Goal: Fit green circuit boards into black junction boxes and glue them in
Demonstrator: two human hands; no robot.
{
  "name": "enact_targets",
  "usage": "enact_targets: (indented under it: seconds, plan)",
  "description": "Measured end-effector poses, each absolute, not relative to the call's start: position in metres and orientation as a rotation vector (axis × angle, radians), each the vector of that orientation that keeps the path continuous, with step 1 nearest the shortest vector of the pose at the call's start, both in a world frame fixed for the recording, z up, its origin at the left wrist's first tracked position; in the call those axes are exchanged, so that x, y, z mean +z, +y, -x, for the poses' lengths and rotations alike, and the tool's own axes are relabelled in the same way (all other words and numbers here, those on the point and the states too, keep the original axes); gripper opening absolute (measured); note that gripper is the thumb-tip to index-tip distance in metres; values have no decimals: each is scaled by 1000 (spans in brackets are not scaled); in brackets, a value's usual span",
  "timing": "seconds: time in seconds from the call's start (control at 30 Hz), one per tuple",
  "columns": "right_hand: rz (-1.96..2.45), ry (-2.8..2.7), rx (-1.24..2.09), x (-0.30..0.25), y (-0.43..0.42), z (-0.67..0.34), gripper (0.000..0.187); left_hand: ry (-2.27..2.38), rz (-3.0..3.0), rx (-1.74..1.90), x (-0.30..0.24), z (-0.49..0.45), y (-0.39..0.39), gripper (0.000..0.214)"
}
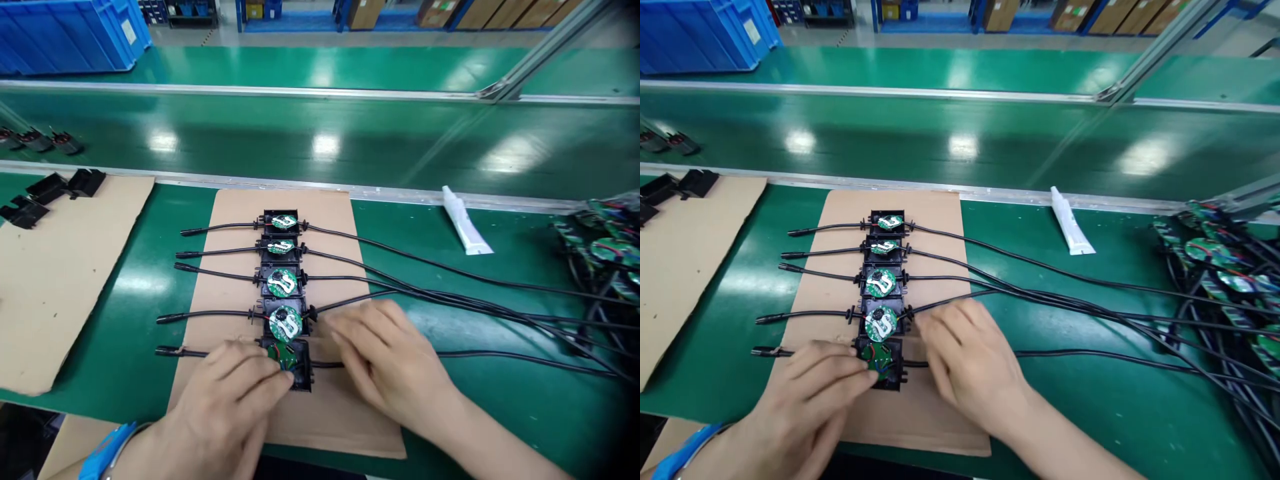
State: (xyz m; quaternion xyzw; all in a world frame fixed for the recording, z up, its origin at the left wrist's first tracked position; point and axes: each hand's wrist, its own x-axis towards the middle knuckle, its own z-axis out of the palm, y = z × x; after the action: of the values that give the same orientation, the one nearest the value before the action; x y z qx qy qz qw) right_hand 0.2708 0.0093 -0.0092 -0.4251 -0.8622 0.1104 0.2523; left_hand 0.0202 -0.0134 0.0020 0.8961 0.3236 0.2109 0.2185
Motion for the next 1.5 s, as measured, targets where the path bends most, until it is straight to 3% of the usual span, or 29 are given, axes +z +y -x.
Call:
enact_targets:
  seconds: [0.07, 0.17, 0.27, 0.4, 0.57, 0.7, 1.07, 1.23, 1.37, 1.5]
  plan:
    - [1199, -2420, 303, -13, 23, -273, 18, 1077, -2477, 685, 4, -12, 0, 36]
    - [1182, -2495, 304, -23, 36, -275, 15, 1342, -2501, 461, -1, -3, 24, 23]
    - [1114, -2466, 279, -29, 37, -276, 17, 1307, -2489, 339, -9, 1, 37, 12]
    - [1032, -2413, 507, -27, 35, -280, 8, 1273, -2349, 395, -7, 2, 31, 16]
    - [960, -2348, 709, -25, 34, -288, 18, 1246, -2180, 376, 8, 3, 22, 18]
    - [952, -2259, 643, -11, 22, -292, 23, 1268, -2102, 344, 14, 3, 22, 19]
    - [1186, -2654, 616, 17, 7, -252, 23, 1320, -2198, 237, 6, -20, 37, 18]
    - [1358, -2707, 776, 16, 20, -238, 20, 1292, -2144, 180, 0, -17, 39, 17]
    - [1392, -2696, 733, 13, 24, -231, 42, 1256, -2130, 224, 0, -13, 42, 19]
    - [1363, -2738, 630, 9, 24, -228, 44, 1201, -2142, 342, 2, -12, 47, 19]
